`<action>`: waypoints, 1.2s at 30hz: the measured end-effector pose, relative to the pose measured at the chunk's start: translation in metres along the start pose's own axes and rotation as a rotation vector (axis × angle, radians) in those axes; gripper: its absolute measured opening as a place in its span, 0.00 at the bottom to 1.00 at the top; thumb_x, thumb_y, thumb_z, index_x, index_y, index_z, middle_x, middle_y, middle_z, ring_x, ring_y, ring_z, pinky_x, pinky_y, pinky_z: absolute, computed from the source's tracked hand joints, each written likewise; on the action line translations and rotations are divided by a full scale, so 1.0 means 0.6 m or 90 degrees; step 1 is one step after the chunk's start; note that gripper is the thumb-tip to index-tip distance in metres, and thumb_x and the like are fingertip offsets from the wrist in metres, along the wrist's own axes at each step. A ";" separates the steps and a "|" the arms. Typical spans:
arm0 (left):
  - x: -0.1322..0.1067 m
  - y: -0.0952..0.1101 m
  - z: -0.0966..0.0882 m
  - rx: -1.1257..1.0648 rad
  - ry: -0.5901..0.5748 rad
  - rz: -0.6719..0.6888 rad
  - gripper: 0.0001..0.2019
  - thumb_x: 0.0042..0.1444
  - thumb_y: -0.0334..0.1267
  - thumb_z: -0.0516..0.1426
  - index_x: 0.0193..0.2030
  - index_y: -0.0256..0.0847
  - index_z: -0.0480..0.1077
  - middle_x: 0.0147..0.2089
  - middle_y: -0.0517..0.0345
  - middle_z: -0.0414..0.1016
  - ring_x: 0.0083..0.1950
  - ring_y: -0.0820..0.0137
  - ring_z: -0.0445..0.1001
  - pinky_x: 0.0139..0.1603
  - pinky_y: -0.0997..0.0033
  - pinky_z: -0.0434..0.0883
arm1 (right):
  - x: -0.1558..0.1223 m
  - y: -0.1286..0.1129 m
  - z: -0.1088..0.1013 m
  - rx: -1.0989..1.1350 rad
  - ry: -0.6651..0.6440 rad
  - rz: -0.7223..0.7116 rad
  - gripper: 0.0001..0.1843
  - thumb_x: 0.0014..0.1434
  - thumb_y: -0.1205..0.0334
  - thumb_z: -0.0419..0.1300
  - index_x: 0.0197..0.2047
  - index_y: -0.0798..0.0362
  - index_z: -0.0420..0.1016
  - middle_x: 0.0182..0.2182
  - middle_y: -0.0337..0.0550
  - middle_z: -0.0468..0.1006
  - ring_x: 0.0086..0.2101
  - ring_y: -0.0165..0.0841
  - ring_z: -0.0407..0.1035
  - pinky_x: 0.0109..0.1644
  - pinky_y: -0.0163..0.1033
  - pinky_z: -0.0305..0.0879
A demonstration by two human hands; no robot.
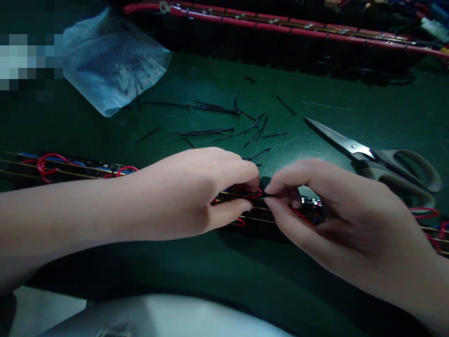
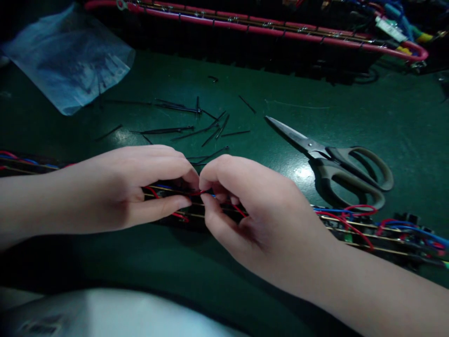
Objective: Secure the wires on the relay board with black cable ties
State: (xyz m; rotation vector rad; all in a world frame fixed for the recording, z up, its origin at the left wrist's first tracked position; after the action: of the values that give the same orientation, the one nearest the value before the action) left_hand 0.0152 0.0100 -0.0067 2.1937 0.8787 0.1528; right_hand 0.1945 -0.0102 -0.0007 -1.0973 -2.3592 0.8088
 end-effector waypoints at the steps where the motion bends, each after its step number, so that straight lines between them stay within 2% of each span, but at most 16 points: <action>1: -0.001 -0.001 0.000 -0.001 0.002 0.001 0.05 0.64 0.34 0.57 0.45 0.42 0.73 0.43 0.64 0.77 0.46 0.72 0.73 0.44 0.73 0.66 | 0.001 0.000 0.000 -0.005 0.002 -0.004 0.08 0.60 0.73 0.58 0.40 0.51 0.69 0.31 0.38 0.75 0.28 0.28 0.68 0.30 0.36 0.66; 7: -0.001 -0.004 0.003 -0.014 0.022 0.004 0.05 0.64 0.34 0.57 0.44 0.44 0.73 0.43 0.64 0.78 0.47 0.72 0.74 0.46 0.73 0.67 | 0.002 0.001 0.002 -0.015 0.005 -0.006 0.08 0.60 0.73 0.58 0.37 0.50 0.71 0.31 0.40 0.77 0.33 0.32 0.72 0.36 0.38 0.69; 18: 0.000 -0.004 -0.001 -0.012 0.022 -0.001 0.05 0.62 0.34 0.58 0.44 0.43 0.74 0.42 0.66 0.79 0.45 0.75 0.75 0.45 0.75 0.67 | 0.007 0.004 0.006 -0.046 0.010 0.004 0.06 0.59 0.71 0.60 0.36 0.51 0.74 0.30 0.39 0.78 0.31 0.31 0.72 0.32 0.36 0.66; 23: 0.005 -0.008 -0.002 -0.074 0.024 -0.074 0.08 0.62 0.35 0.55 0.41 0.45 0.76 0.38 0.68 0.81 0.38 0.76 0.76 0.36 0.77 0.68 | 0.008 0.008 0.006 -0.047 0.020 0.008 0.05 0.60 0.68 0.59 0.38 0.51 0.75 0.30 0.39 0.79 0.29 0.29 0.71 0.29 0.35 0.64; 27: 0.013 -0.013 -0.008 -0.138 0.060 -0.139 0.05 0.58 0.34 0.56 0.35 0.42 0.75 0.30 0.66 0.78 0.30 0.77 0.73 0.29 0.80 0.67 | 0.006 0.009 0.007 -0.033 0.013 0.009 0.06 0.61 0.70 0.58 0.37 0.50 0.75 0.30 0.38 0.79 0.30 0.29 0.72 0.30 0.34 0.65; 30: 0.014 -0.019 -0.011 -0.185 0.060 -0.184 0.06 0.57 0.37 0.58 0.31 0.41 0.75 0.27 0.64 0.78 0.27 0.77 0.72 0.24 0.80 0.65 | 0.003 0.008 0.005 -0.015 0.017 0.006 0.08 0.61 0.71 0.57 0.36 0.49 0.74 0.29 0.38 0.78 0.29 0.30 0.72 0.30 0.36 0.67; 33: 0.014 -0.022 -0.013 -0.248 0.045 -0.212 0.09 0.57 0.41 0.58 0.31 0.40 0.77 0.26 0.62 0.78 0.27 0.74 0.72 0.23 0.78 0.65 | 0.003 0.005 0.004 -0.009 0.015 0.008 0.09 0.61 0.72 0.56 0.36 0.49 0.74 0.30 0.41 0.79 0.29 0.32 0.72 0.30 0.38 0.68; 36: 0.015 -0.020 -0.014 -0.294 0.050 -0.207 0.09 0.56 0.41 0.59 0.31 0.40 0.78 0.28 0.63 0.79 0.29 0.75 0.73 0.26 0.79 0.67 | 0.004 0.004 0.005 -0.012 0.012 0.009 0.09 0.62 0.72 0.56 0.36 0.50 0.74 0.30 0.41 0.79 0.31 0.33 0.73 0.31 0.38 0.68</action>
State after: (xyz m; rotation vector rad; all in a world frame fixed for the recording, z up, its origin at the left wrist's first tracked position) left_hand 0.0123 0.0266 -0.0104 1.6064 1.1071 0.2553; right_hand 0.1927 -0.0079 -0.0041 -1.1256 -2.3509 0.7799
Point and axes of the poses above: each hand's wrist, its own x-axis towards the middle knuckle, its own z-axis out of the palm, y = z × x, the point moved 3 cm from there along x, towards the middle knuckle
